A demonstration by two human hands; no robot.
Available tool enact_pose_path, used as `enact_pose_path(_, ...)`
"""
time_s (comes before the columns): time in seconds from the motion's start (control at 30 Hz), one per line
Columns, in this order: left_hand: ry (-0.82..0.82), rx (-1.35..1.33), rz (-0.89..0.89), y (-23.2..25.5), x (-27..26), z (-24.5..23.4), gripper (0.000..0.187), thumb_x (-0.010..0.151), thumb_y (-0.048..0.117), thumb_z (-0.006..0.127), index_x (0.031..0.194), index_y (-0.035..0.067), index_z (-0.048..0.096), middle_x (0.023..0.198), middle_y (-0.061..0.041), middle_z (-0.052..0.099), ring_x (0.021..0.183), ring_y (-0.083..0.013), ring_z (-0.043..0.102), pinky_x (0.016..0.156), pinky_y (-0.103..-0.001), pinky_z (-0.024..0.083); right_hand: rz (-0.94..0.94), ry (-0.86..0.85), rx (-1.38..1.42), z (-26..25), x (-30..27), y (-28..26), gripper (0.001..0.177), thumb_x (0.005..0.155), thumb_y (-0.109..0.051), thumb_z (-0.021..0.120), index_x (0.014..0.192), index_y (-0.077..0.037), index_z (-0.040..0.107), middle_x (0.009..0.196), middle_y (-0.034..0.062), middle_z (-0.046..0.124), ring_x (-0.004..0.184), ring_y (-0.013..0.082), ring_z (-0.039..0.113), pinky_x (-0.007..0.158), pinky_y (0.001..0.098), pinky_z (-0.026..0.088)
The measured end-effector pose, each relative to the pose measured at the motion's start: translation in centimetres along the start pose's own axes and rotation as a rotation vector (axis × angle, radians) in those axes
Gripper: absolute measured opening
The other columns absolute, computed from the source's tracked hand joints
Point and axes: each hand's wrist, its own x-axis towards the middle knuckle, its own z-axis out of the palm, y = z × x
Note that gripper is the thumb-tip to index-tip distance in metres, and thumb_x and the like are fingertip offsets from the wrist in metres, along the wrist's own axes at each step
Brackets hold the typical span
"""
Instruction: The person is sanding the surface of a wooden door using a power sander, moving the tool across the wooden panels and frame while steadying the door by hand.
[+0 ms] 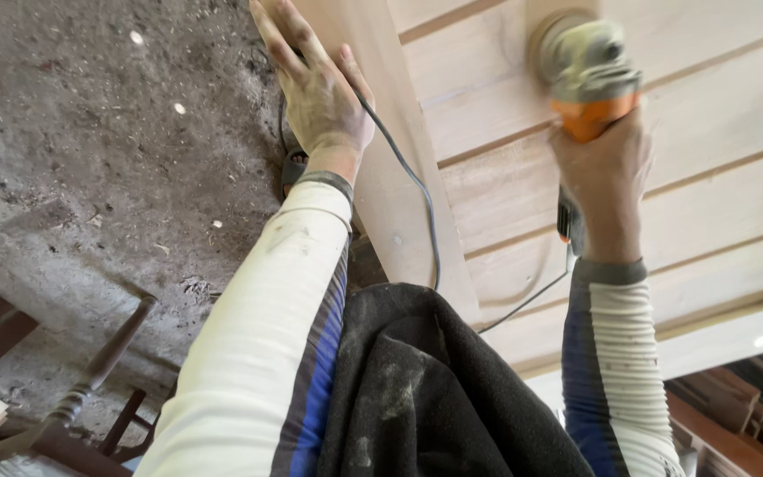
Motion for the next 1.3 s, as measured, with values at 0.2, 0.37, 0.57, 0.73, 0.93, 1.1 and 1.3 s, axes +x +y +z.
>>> enact_pose_path(0.2,-0.029,-0.049,-0.011,-0.3,-0.4,0.8,0.07,0.114,0.028,0.039,0.16,-0.001,-0.005,0.168,-0.029,-0.003,0.153,-0.0502,0.033,0.124,-0.042,0.049,-0.096,-0.216,-0.02,2.0,-2.3,-2.9,0.052,0.083,-0.022,0.082,0.118,0.002,0.052,0.085,0.0135,0.07,0.065,0.0284,0.072,0.063,0.0417,0.062)
enact_pose_path(0.37,-0.036,-0.029,-0.015,0.0,-0.1,0.6,0.072,0.113,0.029,0.04,0.164,0.0,-0.003,0.167,-0.03,-0.003,0.152,-0.0511,0.033,0.123,-0.043,0.048,-0.268,-0.187,-0.089,2.2,-3.1,-3.7,0.046,0.079,-0.017,0.085,0.108,0.0,0.053,0.081,0.0154,0.07,0.066,0.0292,0.072,0.063,0.0417,0.059)
enact_pose_path(0.57,-0.099,-0.086,-0.066,0.3,0.0,-0.3,0.074,0.114,0.029,0.044,0.164,0.002,-0.003,0.169,-0.029,-0.004,0.153,-0.0491,0.035,0.123,-0.042,0.049,-0.289,-0.206,-0.149,2.1,-3.1,-2.1,0.047,0.077,-0.014,0.085,0.109,0.0,0.054,0.083,0.0148,0.069,0.067,0.0275,0.071,0.062,0.0399,0.06)
enact_pose_path(0.73,-0.144,-0.089,-0.092,0.4,0.2,-0.2,0.072,0.113,0.028,0.04,0.163,0.0,-0.004,0.168,-0.03,-0.005,0.152,-0.0478,0.033,0.122,-0.04,0.048,-0.285,-0.147,-0.114,1.3,-2.0,1.2,0.05,0.081,-0.016,0.086,0.117,0.002,0.056,0.092,0.0145,0.072,0.073,0.0246,0.073,0.069,0.0376,0.063)
enact_pose_path(0.93,-0.072,-0.011,-0.013,-0.4,-0.1,0.6,0.07,0.114,0.027,0.037,0.162,0.0,-0.006,0.168,-0.03,-0.007,0.155,-0.0484,0.029,0.127,-0.041,0.046,-0.244,-0.098,-0.131,-0.2,0.0,4.5,0.054,0.084,-0.019,0.089,0.122,0.003,0.056,0.099,0.016,0.073,0.078,0.025,0.073,0.073,0.0387,0.063)
enact_pose_path(1.1,-0.089,-0.02,-0.03,-0.8,-0.3,1.3,0.071,0.115,0.029,0.036,0.164,0.001,-0.007,0.167,-0.03,-0.006,0.153,-0.047,0.034,0.123,-0.039,0.05,-0.223,-0.079,-0.14,-1.8,1.0,6.7,0.053,0.089,-0.021,0.088,0.123,0.004,0.056,0.103,0.0158,0.074,0.084,0.0259,0.073,0.081,0.0402,0.062)
enact_pose_path(1.3,-0.066,0.012,-0.015,-0.7,-0.5,1.4,0.072,0.115,0.03,0.036,0.164,0.001,-0.009,0.167,-0.028,-0.005,0.152,-0.0467,0.036,0.123,-0.039,0.051,-0.056,0.009,-0.072,-2.4,1.1,8.5,0.047,0.086,-0.018,0.087,0.12,0.002,0.062,0.107,0.014,0.076,0.091,0.0258,0.076,0.086,0.0423,0.062)
